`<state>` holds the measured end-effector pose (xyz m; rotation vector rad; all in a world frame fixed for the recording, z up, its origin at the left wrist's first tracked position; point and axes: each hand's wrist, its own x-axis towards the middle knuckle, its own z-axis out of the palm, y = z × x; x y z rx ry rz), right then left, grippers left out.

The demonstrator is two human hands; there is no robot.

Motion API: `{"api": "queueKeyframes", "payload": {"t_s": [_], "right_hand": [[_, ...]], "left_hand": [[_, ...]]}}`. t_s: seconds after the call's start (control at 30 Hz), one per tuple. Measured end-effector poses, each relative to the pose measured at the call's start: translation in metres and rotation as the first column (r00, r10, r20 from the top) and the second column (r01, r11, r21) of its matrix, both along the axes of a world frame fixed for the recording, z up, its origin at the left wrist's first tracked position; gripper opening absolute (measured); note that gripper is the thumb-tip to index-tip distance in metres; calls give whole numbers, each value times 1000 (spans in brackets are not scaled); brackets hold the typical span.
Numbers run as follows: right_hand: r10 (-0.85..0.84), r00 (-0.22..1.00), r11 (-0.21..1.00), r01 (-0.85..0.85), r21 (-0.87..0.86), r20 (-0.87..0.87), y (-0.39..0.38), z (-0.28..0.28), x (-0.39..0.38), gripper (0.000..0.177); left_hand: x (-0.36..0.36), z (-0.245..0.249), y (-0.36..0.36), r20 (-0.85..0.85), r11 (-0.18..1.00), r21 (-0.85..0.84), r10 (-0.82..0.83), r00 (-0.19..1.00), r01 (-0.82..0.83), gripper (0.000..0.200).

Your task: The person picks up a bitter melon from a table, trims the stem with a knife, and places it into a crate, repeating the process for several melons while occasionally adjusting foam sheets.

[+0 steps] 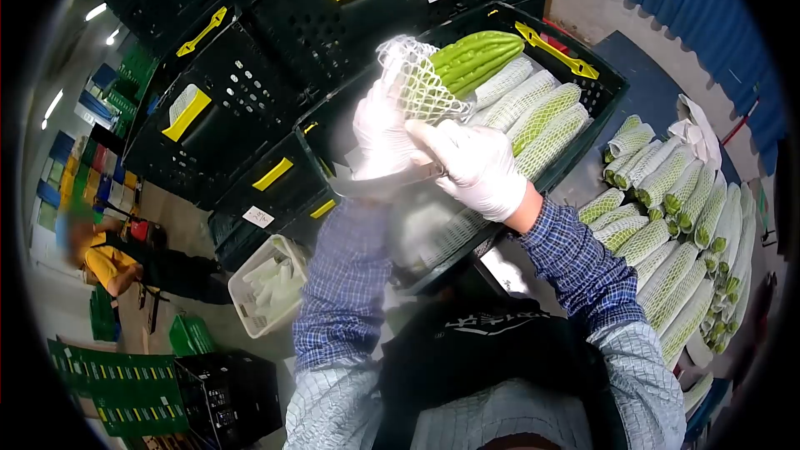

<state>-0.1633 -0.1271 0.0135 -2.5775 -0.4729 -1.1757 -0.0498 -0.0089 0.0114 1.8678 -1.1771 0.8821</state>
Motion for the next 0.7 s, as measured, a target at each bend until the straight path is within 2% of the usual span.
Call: {"api": "queueKeyframes", "payload": {"t_s": [0.17,0.2,0.27,0.33,0.37,0.4,0.43,0.5,0.53,0.57,0.6,0.63,0.67,0.7], "right_hand": [[-23,995,998,17,-59,-95,-6,1,2,80],[-51,997,990,43,-134,-58,-12,0,6,79],[9,999,990,-2,-138,48,-19,2,9,62],[-1,995,994,12,-110,100,-17,6,16,38],[44,983,990,-19,-139,179,-21,9,21,33],[59,981,992,-38,-116,183,-21,11,20,33],[50,987,994,-34,-106,152,-26,4,23,30],[137,979,989,-126,-80,150,-31,3,23,30],[166,976,986,-162,-40,144,-33,1,23,31],[183,968,983,-184,-11,169,-34,3,22,32],[196,964,979,-203,24,178,-33,7,26,33],[140,956,989,-149,15,257,-42,4,30,34],[166,967,978,-186,91,191,-51,4,27,38],[253,953,914,-291,281,164,-67,-2,30,39]], "left_hand": [[-2,3,3,-138,995,-27,-102,985,99,70],[-2,4,3,-191,990,-46,-140,971,134,71],[-6,7,4,-276,979,-104,-200,940,178,72],[-8,10,3,-201,987,-104,-143,969,124,74],[-1,10,-2,85,993,-90,-68,994,76,82],[-3,3,-5,-112,987,-129,-114,987,100,95],[-4,4,-1,-185,996,-18,-88,979,86,107],[-3,-1,-1,-173,999,-20,-52,984,49,121],[-1,-6,-3,-165,994,-93,-76,983,61,126],[0,-11,-3,-196,997,-63,-63,978,52,135],[-5,9,9,-415,987,157,48,909,19,134],[-3,4,7,-373,971,236,136,918,-48,129],[0,-4,2,-325,943,313,220,920,-115,124],[3,-8,0,-315,943,311,216,924,-115,123]]}}
